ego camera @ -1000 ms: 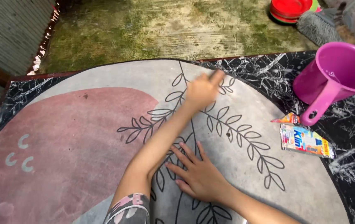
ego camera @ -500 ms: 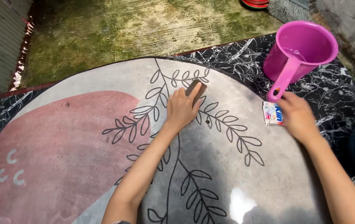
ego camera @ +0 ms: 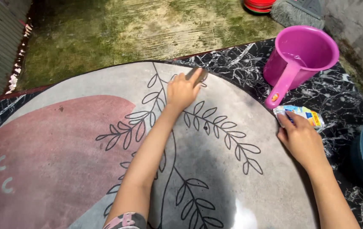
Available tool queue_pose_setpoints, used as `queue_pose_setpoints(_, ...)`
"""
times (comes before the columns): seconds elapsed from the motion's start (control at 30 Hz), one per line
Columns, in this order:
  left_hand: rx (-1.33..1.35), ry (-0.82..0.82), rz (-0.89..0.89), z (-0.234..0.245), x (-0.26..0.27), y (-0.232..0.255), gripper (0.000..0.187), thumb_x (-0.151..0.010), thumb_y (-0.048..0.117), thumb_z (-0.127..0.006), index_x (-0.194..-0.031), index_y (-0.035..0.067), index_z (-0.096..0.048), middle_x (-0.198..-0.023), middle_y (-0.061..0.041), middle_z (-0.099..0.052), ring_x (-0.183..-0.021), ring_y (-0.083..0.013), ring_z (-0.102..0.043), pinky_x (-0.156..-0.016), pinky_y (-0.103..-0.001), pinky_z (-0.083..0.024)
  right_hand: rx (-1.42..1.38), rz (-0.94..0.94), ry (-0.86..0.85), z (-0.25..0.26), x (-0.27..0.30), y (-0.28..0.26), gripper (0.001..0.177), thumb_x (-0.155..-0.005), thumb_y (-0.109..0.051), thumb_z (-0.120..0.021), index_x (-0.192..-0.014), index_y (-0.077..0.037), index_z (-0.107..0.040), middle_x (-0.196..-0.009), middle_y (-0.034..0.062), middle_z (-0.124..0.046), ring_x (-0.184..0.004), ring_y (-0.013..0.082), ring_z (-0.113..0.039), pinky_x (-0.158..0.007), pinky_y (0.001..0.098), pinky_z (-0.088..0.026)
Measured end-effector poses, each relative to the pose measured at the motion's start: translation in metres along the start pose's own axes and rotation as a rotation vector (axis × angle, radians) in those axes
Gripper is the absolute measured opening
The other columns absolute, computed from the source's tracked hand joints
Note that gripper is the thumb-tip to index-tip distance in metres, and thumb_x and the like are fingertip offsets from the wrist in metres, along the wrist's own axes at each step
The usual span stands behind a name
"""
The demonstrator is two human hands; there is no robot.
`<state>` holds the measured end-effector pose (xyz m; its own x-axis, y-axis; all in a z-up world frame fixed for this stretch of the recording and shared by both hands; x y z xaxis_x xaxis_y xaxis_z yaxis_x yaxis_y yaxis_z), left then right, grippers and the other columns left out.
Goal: Washing a floor mat with soap and a brush on a flat surface.
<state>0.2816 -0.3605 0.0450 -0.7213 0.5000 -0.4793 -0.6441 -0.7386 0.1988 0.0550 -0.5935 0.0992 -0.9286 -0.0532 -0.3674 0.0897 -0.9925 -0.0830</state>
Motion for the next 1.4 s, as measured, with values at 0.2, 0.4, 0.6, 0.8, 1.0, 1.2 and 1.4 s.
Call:
queue_pose_setpoints(0.2,-0.074,0.089,0.084,0.015,0.012,-0.006,0.058,-0.093,0.043,-0.069,-0.148,0.033,-0.055,-0.097,-0.017,-0.063,-0.091,-0.035,-0.063,-0.076,-0.05,-0.052,0.168,-0.203,0.004,-0.015,0.014,0.043,0.021,-0.101,-0.01,-0.066,-0.12,-0.009,-0.073,-0.118,0.008,-0.071,-0.103,0.0279,-0.069,-0.088,0.0422,-0.052)
queue_pose_setpoints(0.4,0.042,-0.112,0.125,0.045,0.037,-0.022,0.053,-0.094,0.041,-0.065,-0.146,0.037,-0.056,-0.116,-0.023,-0.063,-0.108,-0.0381,-0.058,-0.085,-0.056,-0.044,-0.198,0.26,0.261,0.028,0.017,-0.1,0.048,-0.072,0.001,-0.068,-0.118,-0.009,-0.075,-0.108,0.0119,-0.063,-0.101,0.0325,-0.059,-0.087,0.0437,-0.05)
queue_pose_setpoints(0.6,-0.032,-0.011,-0.141,0.103,0.127,0.073,0.051,-0.085,0.022,-0.065,-0.136,0.016,-0.063,-0.14,-0.016,-0.059,-0.132,-0.0337,-0.051,-0.109,-0.06,-0.034,-0.316,0.354,-0.062,-0.004,0.011,-0.155,0.041,-0.075,-0.006,-0.071,-0.116,0.001,-0.072,-0.119,0.0162,-0.067,-0.106,0.0337,-0.062,-0.09,0.0463,-0.051)
queue_pose_setpoints(0.8,0.296,-0.217,-0.318,0.089,0.193,0.149,0.055,-0.083,0.011,-0.066,-0.136,-0.001,-0.06,-0.144,-0.015,-0.06,-0.142,-0.0281,-0.051,-0.123,-0.05,-0.031,-0.459,0.354,-0.245,-0.022,0.047,-0.15,0.034,-0.078,-0.003,-0.067,-0.112,0.001,-0.073,-0.126,0.0139,-0.071,-0.122,0.03,-0.065,-0.106,0.0397,-0.05)
queue_pose_setpoints(1.0,0.242,-0.225,-0.281,0.084,0.18,0.118,0.054,-0.087,0.013,-0.062,-0.139,-0.001,-0.06,-0.145,-0.014,-0.061,-0.14,-0.0258,-0.053,-0.123,-0.051,-0.028,-0.437,0.374,-0.209,-0.019,0.049,-0.154,0.035,-0.075,-0.004,-0.068,-0.109,0.002,-0.073,-0.125,0.0164,-0.07,-0.12,0.0298,-0.065,-0.108,0.0431,-0.047)
queue_pose_setpoints(1.2,0.151,-0.187,-0.3,0.086,0.187,0.155,0.047,-0.09,0.02,-0.062,-0.131,-0.003,-0.063,-0.138,-0.015,-0.065,-0.139,-0.0259,-0.055,-0.123,-0.055,-0.027,-0.424,0.305,-0.233,-0.021,0.046,-0.149,0.03,-0.078,-0.006,-0.068,-0.107,0.001,-0.074,-0.121,0.0155,-0.072,-0.115,0.0302,-0.067,-0.107,0.0416,-0.049)
queue_pose_setpoints(1.4,0.228,-0.149,-0.334,0.068,0.165,0.144,0.045,-0.095,0.021,-0.06,-0.134,-0.001,-0.064,-0.141,-0.016,-0.064,-0.137,-0.0248,-0.057,-0.124,-0.052,-0.029,-0.4,0.296,-0.23,-0.018,0.045,-0.142,0.027,-0.078,-0.007,-0.068,-0.102,0.001,-0.076,-0.117,0.0131,-0.074,-0.111,0.0304,-0.069,-0.103,0.0411,-0.051)
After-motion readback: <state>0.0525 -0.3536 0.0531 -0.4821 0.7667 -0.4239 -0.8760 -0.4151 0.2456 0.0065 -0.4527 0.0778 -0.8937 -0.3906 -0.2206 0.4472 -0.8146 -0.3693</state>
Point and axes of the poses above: each hand's wrist, its own x-axis away from the middle knuckle, its own z-axis out of the back of the hand, y = z × x, the point moved 10 cm from there along -x, towards the middle knuckle
